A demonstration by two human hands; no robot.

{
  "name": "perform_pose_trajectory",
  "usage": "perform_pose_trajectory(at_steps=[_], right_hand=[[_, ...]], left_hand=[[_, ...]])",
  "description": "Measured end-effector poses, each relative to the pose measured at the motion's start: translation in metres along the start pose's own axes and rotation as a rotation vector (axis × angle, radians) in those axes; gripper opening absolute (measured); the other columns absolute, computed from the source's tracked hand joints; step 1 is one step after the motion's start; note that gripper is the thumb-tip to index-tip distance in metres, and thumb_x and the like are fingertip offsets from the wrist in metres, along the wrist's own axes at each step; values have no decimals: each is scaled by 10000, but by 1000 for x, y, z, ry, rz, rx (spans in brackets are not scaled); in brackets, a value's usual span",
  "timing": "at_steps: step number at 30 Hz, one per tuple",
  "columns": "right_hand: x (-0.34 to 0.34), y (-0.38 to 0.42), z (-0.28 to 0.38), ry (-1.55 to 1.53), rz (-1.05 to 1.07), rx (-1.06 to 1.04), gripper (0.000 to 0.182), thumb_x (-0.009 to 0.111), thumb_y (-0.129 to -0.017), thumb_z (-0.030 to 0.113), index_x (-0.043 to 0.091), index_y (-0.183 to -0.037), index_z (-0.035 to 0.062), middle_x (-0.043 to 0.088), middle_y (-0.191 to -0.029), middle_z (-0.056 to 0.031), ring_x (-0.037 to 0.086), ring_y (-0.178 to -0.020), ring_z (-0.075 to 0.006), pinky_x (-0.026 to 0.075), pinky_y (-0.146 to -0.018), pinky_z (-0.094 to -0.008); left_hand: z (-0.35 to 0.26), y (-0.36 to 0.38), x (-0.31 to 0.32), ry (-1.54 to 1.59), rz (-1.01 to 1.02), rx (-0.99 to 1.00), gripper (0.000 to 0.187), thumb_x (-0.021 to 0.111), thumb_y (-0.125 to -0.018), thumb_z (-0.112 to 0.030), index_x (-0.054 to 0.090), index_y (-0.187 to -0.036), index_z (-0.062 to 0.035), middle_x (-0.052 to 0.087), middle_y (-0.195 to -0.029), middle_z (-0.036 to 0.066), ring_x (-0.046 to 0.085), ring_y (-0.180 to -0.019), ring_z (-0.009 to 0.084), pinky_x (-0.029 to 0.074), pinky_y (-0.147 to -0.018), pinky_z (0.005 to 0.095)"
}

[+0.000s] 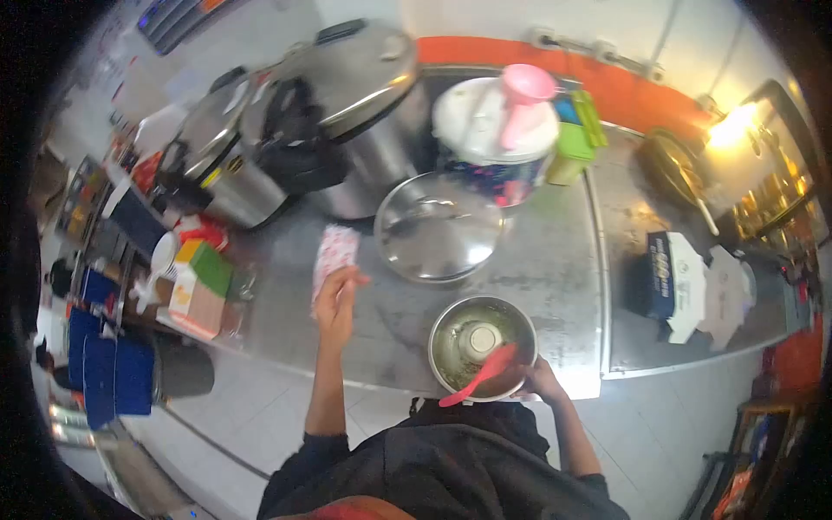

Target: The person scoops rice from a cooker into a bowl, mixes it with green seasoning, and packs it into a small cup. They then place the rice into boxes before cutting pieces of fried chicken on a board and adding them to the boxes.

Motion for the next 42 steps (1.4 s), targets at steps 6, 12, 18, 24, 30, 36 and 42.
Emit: perform_pose_trajectory(at_steps=[6, 12, 18, 24, 30, 36, 42], right_hand=[[-69, -9, 2, -122, -87, -131, 392, 426, -832, 182, 311, -1136, -36, 518, -925, -190, 589, -649, -237, 525, -501, -291], [-108, -21, 33, 157, 48, -158, 684, 384, -851, 368, -48, -1286, 67, 542, -673, -150, 579, -535, -210, 495, -477, -292], [-183, -21, 96, 208, -166, -380, 542, 459, -835, 283, 241, -1259, 25, 553, -725, -98, 520, -562, -123, 435, -531, -236], [-166, -37, 190, 186, -202, -753, 381, 477, -829, 219, 408, -1148, 23, 567, -748, -77, 535, -656, -119, 423, -578, -226], [-81, -70, 296, 850, -346, -1336, 521, 550, -741, 231, 365, -1198, 64, 381, -1179, -181, 345, -1101, -325, 265, -923, -396], [-35, -137, 370, 1136, -660, -1603, 685, 469, -738, 447, 223, -1274, 98, 146, -1323, -192, 124, -1216, -386, 126, -934, -543], [-48, -124, 500, 707, -987, -1684, 657, 414, -783, 440, 213, -1260, 35, 251, -1248, -232, 254, -1132, -399, 217, -879, -518]], left_hand=[[-56, -165, 187, -471, 149, 398, 315, 521, -775, -249, 509, -968, -1, 528, -886, 129, 532, -812, 238, 418, -725, 330], [-5, -265, 296, -1115, 266, 178, 519, 595, -652, -363, 476, -1008, -5, 488, -964, 180, 522, -841, 317, 428, -731, 396], [9, -300, 262, -969, 233, 326, 341, 624, -641, -195, 543, -908, -1, 498, -945, 154, 541, -770, 278, 448, -704, 356], [39, -292, 221, -205, 523, -227, 456, 711, -601, -138, 507, -998, -46, 524, -845, 43, 502, -752, 127, 430, -614, 272], [49, -296, 229, -17, 588, -201, 508, 705, -604, -36, 469, -1054, -46, 516, -918, 8, 481, -830, 114, 432, -691, 253], [1, -339, 220, -66, 569, -163, 401, 690, -657, -122, 502, -998, -29, 529, -888, 9, 474, -777, 82, 416, -667, 222], [-129, -378, 181, -230, 60, 173, 323, 489, -766, -144, 444, -1042, 18, 557, -903, 106, 541, -657, 180, 440, -597, 275]])
Point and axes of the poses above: each hand's wrist, its own y-axis away from the middle knuckle, its own x-axis out of the palm, z = x × y, the point moved 6 cm from there along -y, towards the middle knuckle
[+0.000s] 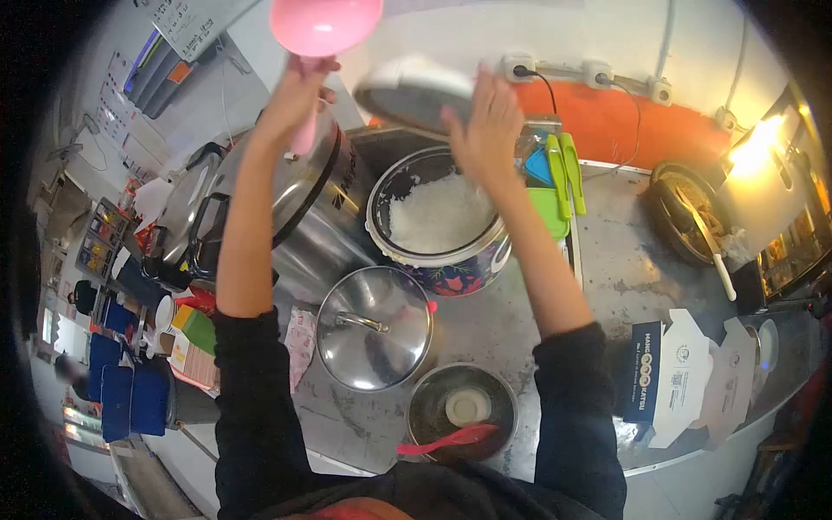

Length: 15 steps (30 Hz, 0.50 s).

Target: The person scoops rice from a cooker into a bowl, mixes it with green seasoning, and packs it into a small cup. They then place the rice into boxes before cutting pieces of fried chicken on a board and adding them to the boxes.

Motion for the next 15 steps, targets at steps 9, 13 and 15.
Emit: perform_pose_trajectory(at_steps=[9, 13, 15], right_hand=[[44, -51, -116, -191, -9, 194, 694, 369, -807, 468, 204, -1242, -47, 307, -1202, -269, 300, -1120, -381, 245, -930, -415], [12, 4, -91, -231, 116, 226, 629, 418, -817, 363, 207, -1236, -56, 270, -1236, -258, 242, -1167, -365, 195, -965, -406], [-26, 58, -48, -384, 22, 284, 628, 516, -782, 255, 204, -1238, -44, 247, -1261, -220, 212, -1187, -331, 154, -979, -400]], left_hand=[[97, 72, 89, -1109, 439, 348, 354, 442, -760, -138, 470, -1110, -184, 546, -785, 111, 559, -759, 280, 419, -635, 411], [172, 68, 131, -1537, 663, 438, 292, 480, -755, -193, 519, -1030, -283, 552, -741, 46, 571, -696, 206, 414, -555, 324], [182, 64, 146, -1554, 625, 527, 225, 496, -737, -185, 558, -943, -252, 567, -718, 34, 575, -660, 188, 411, -536, 307]])
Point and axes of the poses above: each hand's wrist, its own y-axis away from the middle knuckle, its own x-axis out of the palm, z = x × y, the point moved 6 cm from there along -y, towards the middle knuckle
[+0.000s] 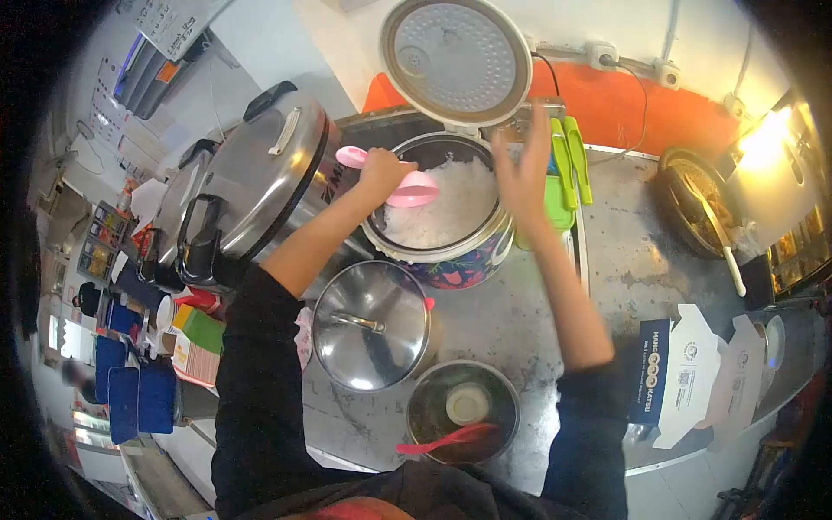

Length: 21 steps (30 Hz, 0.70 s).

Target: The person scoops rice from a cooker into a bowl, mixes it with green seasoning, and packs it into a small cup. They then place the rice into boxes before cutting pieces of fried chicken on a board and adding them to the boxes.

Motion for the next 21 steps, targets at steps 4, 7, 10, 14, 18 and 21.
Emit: perform_pose_trajectory(at_steps=[4, 7, 10, 14, 18, 21], right_hand=[[-3, 132, 8, -58, -6, 154, 1041, 721, -570, 318, 32, -1256, -56, 78, -1299, -225, 127, -1202, -335, 101, -990, -401], [26, 170, 2, -20, 157, 218, 1223, 768, -466, 387, -60, -1261, -34, -6, -1311, -224, 54, -1224, -327, 121, -980, -419], [39, 173, -9, 102, 148, 235, 1291, 752, -435, 449, -117, -1242, -60, -78, -1302, -273, -60, -1222, -391, 17, -992, -442], [34, 172, -9, 102, 192, 272, 1291, 751, -435, 435, -128, -1235, -69, -108, -1290, -296, -82, -1215, -411, 11, -989, -456], [32, 171, -11, 84, 217, 267, 1281, 740, -446, 451, -124, -1234, -73, -111, -1287, -301, -79, -1213, -417, 20, -987, -464], [35, 172, -9, 70, 198, 272, 1272, 733, -456, 459, -122, -1235, -70, -111, -1284, -305, -72, -1210, -426, 27, -983, -472]], left_hand=[[-27, -26, 12, -127, -83, 99, 70, 546, -659, -154, 613, -659, -172, 592, -613, 14, 580, -558, 147, 402, -463, 269], [-22, -13, 3, -85, -129, 247, 59, 559, -609, -142, 598, -566, -132, 581, -548, 33, 586, -520, 153, 417, -445, 260], [-22, -4, 5, -33, -87, 304, 68, 544, -641, -136, 611, -629, -125, 593, -587, 40, 593, -544, 164, 426, -458, 268], [-39, 16, -6, 138, -20, 386, 188, 508, -684, -131, 571, -858, -96, 582, -603, 80, 590, -541, 209, 446, -467, 316], [-46, 36, -18, 286, 48, 266, 345, 490, -703, -127, 513, -1047, -146, 557, -632, 91, 582, -557, 227, 445, -460, 326], [-49, 44, -29, 321, -129, 256, 351, 489, -706, -146, 511, -1056, -156, 545, -629, 73, 567, -519, 212, 441, -444, 310]])
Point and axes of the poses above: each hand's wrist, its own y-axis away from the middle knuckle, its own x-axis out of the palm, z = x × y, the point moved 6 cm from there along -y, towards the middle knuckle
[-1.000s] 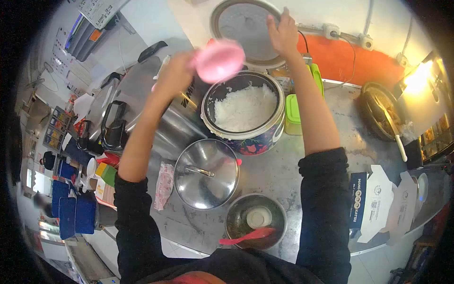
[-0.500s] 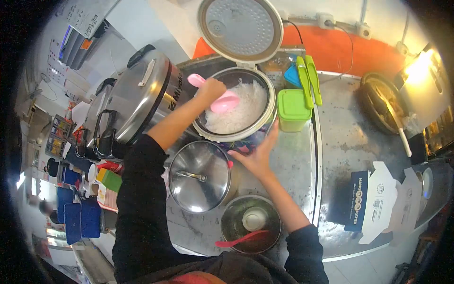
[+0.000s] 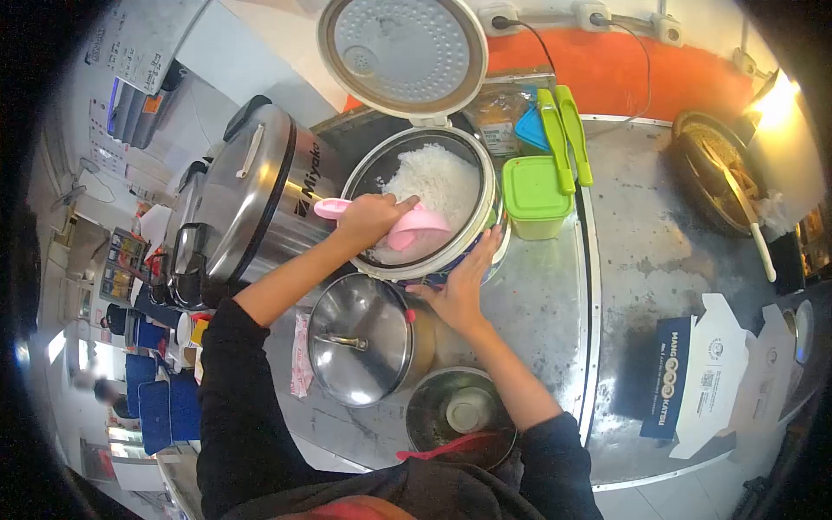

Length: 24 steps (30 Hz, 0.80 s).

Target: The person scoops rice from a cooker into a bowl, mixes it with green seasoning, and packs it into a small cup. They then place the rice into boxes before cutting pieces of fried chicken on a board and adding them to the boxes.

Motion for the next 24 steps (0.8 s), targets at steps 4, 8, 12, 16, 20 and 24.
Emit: perform_pose_trajectory(at_steps=[4, 8, 12, 16, 20, 24], right_hand=[[3, 2, 3, 2, -28, -6, 1268, 744, -460, 434, -129, -1236, -61, -111, -1277, -312, -67, -1204, -440, 34, -977, -488], [4, 3, 1, 3, 1, 15, 1274, 765, -456, 377, -153, -1238, -36, -120, -1271, -318, -65, -1199, -451, 40, -975, -490], [3, 1, 3, 4, 33, 18, 1269, 770, -464, 347, -166, -1239, -20, -125, -1267, -321, -65, -1198, -455, 42, -971, -494], [2, 3, 2, -15, 17, 7, 1244, 767, -483, 324, -155, -1243, -22, -124, -1265, -328, -61, -1196, -459, 42, -967, -503], [0, 1, 2, -50, 17, -26, 1218, 752, -503, 336, -143, -1242, -35, -118, -1259, -340, -55, -1190, -471, 49, -961, -514], [-1, 0, 0, -37, 6, -69, 1210, 746, -509, 341, -140, -1239, -42, -110, -1256, -346, -50, -1186, -478, 50, -957, -522]], left_hand=[[2, -5, 4, 16, -34, 60, 294, 479, -721, -162, 530, -1010, -160, 545, -619, 59, 568, -511, 200, 441, -434, 296], [8, -35, 18, 91, 476, 97, 327, 529, -700, -223, 530, -1021, -154, 584, -706, 113, 596, -676, 245, 462, -540, 338], [18, -46, 41, 145, 741, 115, 268, 554, -685, -240, 573, -906, -91, 596, -766, 151, 591, -737, 284, 462, -604, 374], [12, -29, 58, 428, 830, 128, 240, 566, -671, -221, 587, -829, -42, 590, -800, 172, 576, -748, 324, 455, -629, 391], [11, -22, 55, 390, 666, 48, 269, 543, -695, -224, 575, -928, -93, 590, -773, 164, 580, -711, 310, 455, -611, 387], [6, -28, 38, 339, 555, -40, 273, 504, -725, -230, 551, -986, -166, 588, -738, 152, 584, -684, 295, 455, -589, 386]])
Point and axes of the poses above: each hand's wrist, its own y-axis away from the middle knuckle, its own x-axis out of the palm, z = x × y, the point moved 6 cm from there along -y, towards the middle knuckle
